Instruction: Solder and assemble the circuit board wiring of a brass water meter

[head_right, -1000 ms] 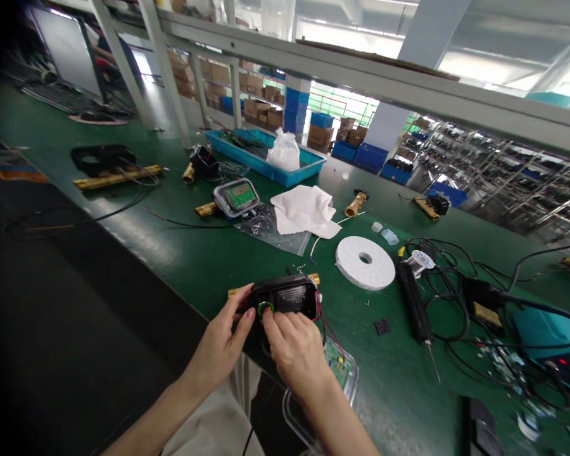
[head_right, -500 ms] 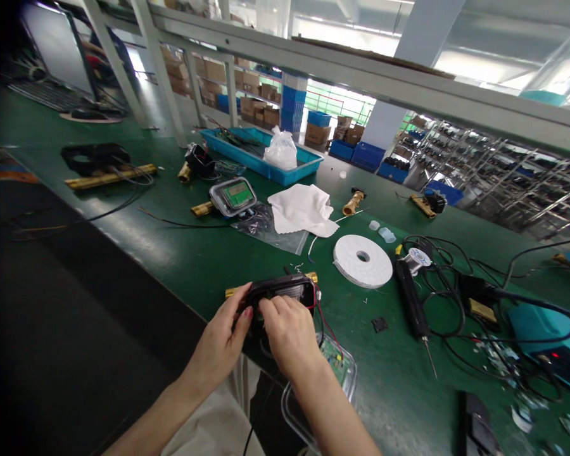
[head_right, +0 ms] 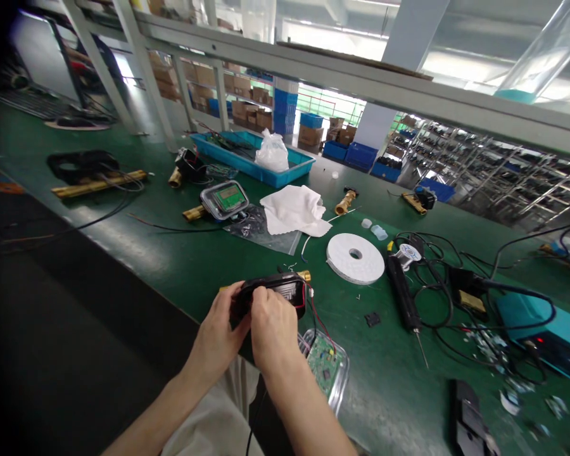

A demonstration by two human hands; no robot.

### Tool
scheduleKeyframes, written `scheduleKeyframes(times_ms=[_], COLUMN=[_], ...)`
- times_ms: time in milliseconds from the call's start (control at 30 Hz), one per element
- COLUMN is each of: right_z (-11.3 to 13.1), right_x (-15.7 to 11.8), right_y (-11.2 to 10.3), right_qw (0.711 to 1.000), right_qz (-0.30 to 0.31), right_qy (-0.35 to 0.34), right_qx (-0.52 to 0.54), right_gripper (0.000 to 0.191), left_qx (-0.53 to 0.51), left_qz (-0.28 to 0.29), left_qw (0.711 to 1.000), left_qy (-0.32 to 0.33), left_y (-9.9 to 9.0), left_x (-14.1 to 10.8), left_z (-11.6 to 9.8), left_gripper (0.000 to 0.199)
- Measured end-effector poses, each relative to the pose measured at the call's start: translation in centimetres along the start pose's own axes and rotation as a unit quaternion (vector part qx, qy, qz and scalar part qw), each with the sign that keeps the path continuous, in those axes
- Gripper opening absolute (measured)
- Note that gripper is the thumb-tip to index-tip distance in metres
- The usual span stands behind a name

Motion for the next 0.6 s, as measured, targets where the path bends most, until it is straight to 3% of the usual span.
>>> scheduleKeyframes(times_ms=[67, 133, 233, 300, 400, 600], right_z=[0.3, 0.1, -1.3, -2.8, -4.8, -8.1], right_x=[-0.7, -2.0, -4.3, -5.5, -7.0, -9.8], right_y=[-1.5, -3.9, -7.6, -8.9, -9.6, -9.0], right_qw=[0.999, 0.994, 0.977, 0.973, 0.973, 0.972], right_qz=[-0.026, -0.094, -0.197, -0.221, -0.226, -0.215], right_qy=[-0.020, -0.038, -0.041, -0.025, 0.002, 0.062], right_qx=[0.010, 0.034, 0.064, 0.062, 0.051, 0.064], right_gripper=[0.013, 0.019, 0.022, 0.023, 0.022, 0.016], left_qx=[0.026, 0.048, 0.074, 0.096, 0.127, 0.172], left_qz=[0.007, 0.018, 0.033, 0.040, 0.050, 0.069], left_qw=[1.000, 0.998, 0.996, 0.994, 0.989, 0.981], left_qy=[-0.016, -0.023, -0.029, -0.037, -0.049, -0.057], left_y=[0.3, 0.6, 0.9, 0.8, 0.6, 0.5], left_x=[0.3, 0.6, 0.8, 0.9, 1.1, 1.5], left_z=[0.2, 0.1, 0.0, -0.2, -0.6, -0.9], left_gripper=[0.035, 0.031, 0.029, 0.026, 0.022, 0.013])
Point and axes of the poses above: each hand's wrist, its own x-axis towards the middle knuckle, its own y-axis out of the palm, z = x × y, the point moved 9 cm from there along x, towards the middle knuckle, and after that the axes turned 9 degrees about x, right-handed, at the moved point
